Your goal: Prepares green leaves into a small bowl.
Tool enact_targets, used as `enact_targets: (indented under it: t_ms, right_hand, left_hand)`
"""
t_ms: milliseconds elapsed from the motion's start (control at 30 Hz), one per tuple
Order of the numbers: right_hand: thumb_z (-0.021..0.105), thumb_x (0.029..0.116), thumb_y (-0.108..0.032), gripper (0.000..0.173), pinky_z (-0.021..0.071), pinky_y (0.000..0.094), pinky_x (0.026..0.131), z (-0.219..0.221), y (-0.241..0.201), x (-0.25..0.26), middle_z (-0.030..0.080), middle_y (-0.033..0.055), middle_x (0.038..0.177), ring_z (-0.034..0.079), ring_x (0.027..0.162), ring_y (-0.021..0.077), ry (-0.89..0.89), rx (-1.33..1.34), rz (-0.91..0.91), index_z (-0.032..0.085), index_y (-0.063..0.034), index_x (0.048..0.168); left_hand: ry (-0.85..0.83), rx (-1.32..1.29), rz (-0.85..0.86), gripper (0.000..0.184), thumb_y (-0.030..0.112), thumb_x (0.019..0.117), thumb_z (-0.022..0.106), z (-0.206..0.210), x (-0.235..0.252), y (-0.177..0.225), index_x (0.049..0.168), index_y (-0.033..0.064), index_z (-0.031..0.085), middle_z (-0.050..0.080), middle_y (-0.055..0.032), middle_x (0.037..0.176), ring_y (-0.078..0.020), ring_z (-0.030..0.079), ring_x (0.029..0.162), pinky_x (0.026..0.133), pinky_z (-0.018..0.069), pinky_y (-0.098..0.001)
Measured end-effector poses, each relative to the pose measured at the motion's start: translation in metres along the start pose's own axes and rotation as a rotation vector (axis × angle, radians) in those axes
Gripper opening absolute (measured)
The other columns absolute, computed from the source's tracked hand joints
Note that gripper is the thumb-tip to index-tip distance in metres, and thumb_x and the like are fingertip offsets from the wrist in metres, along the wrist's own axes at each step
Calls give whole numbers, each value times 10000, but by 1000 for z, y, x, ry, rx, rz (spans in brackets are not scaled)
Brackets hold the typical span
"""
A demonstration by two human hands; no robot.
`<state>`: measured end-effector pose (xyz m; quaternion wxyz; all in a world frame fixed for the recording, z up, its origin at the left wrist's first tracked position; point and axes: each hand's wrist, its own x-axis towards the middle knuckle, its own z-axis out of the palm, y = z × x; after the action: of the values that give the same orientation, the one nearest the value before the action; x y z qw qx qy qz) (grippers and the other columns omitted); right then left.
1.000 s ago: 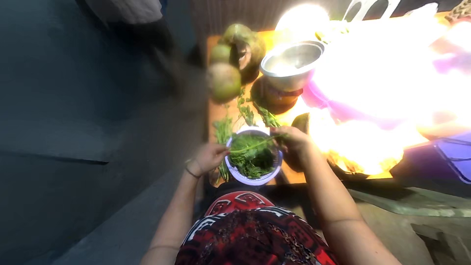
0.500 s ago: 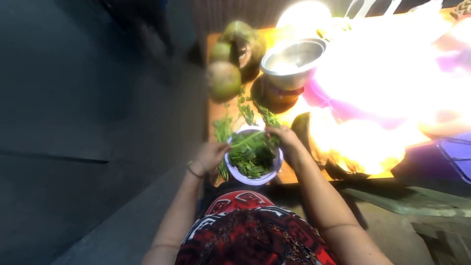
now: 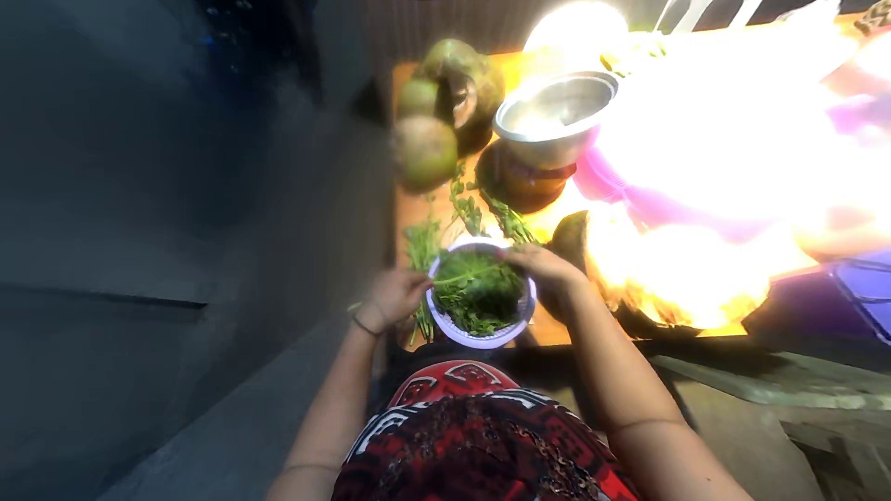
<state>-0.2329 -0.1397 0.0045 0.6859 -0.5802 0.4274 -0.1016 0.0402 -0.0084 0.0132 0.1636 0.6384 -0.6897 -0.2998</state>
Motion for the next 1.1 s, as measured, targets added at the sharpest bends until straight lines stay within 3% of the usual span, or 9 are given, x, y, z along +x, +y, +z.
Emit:
enact_targets:
  t_ms: [133, 267, 433, 567, 667, 767, 933, 1033, 1100]
  right_hand:
    - [460, 1065, -142, 328, 471, 189, 555, -4, 16, 5, 596, -82, 647, 537, 568, -12, -170, -46, 8, 650, -106, 800]
    - [501, 1047, -89, 251, 539, 194, 639, 1, 20, 6, 680, -71, 742, 617, 654, -14, -181, -26, -28, 701, -86, 897]
    - [561, 1055, -164, 179, 502, 253, 584, 31, 23, 20, 614, -8, 745, 560, 614, 53, 277, 215, 67, 644, -42, 954]
    - [569, 1034, -243, 158, 469, 250, 514, 25, 30, 38, 595, -9, 763, 535, 575, 71, 647, 524, 80, 610, -94, 1002]
    - [497, 1070, -227, 206, 504, 253, 545, 19, 34, 32, 622, -3, 765, 570, 598, 71, 545, 463, 10, 620, -78, 1000]
    - [381, 1054, -91, 314, 538, 255, 757, 22, 34, 20, 681, 5, 1143, 629, 884, 46, 321, 254, -137, 637, -62, 1233]
    - [405, 1078, -118, 354, 521, 282, 928, 35, 23, 15, 639, 65, 1314, 620, 1063, 55, 178, 104, -244, 619, -13, 1340]
    - [440, 1099, -184, 337, 528, 268, 905, 37, 24, 18, 662, 55, 1238, 625, 1022, 38, 191, 57, -278, 619, -11, 1326]
    - [483, 1081, -175, 333, 523, 269, 933, 36, 23, 18, 637, 38, 1341, 622, 1085, 44, 168, 42, -313, 609, -56, 1365]
  left_hand:
    - [-9, 60, -6, 260, 218, 1053, 572, -2, -1, 2, 1104, 68, 779, 762, -139, 1025, -330, 731, 950, 851, 543, -606]
    - [-12, 80, -15, 266, 219, 1056, 569, -1, -3, 5, 1127, 66, 774, 760, -140, 1062, -333, 730, 980, 876, 540, -599]
    - [44, 48, -5, 272, 211, 1061, 558, 9, -1, 8, 1128, 50, 768, 759, -148, 1060, -329, 730, 988, 891, 546, -586]
    - [25, 17, -14, 274, 206, 1064, 548, 12, -2, 12, 1127, 53, 767, 760, -147, 1049, -331, 731, 978, 884, 543, -589]
    - [43, -171, -23, 260, 168, 1069, 543, 9, -5, 5, 1078, 18, 755, 720, -123, 839, -239, 675, 732, 722, 555, -464]
    - [18, -466, -85, 276, 139, 1086, 487, 13, -4, -4, 1048, 1, 723, 533, 5, 616, -58, 468, 527, 531, 421, -229]
    - [-13, -683, -141, 324, 124, 1102, 420, 20, -2, -8, 1031, -35, 694, 481, 39, 559, -9, 407, 471, 476, 363, -163]
    - [-6, -686, -134, 315, 112, 1096, 433, 21, -1, -9, 1017, -38, 698, 482, 43, 562, -7, 416, 475, 483, 370, -161]
    - [-6, -670, -141, 309, 126, 1095, 445, 22, -1, -9, 1023, -32, 701, 494, 33, 566, -13, 427, 479, 488, 383, -168]
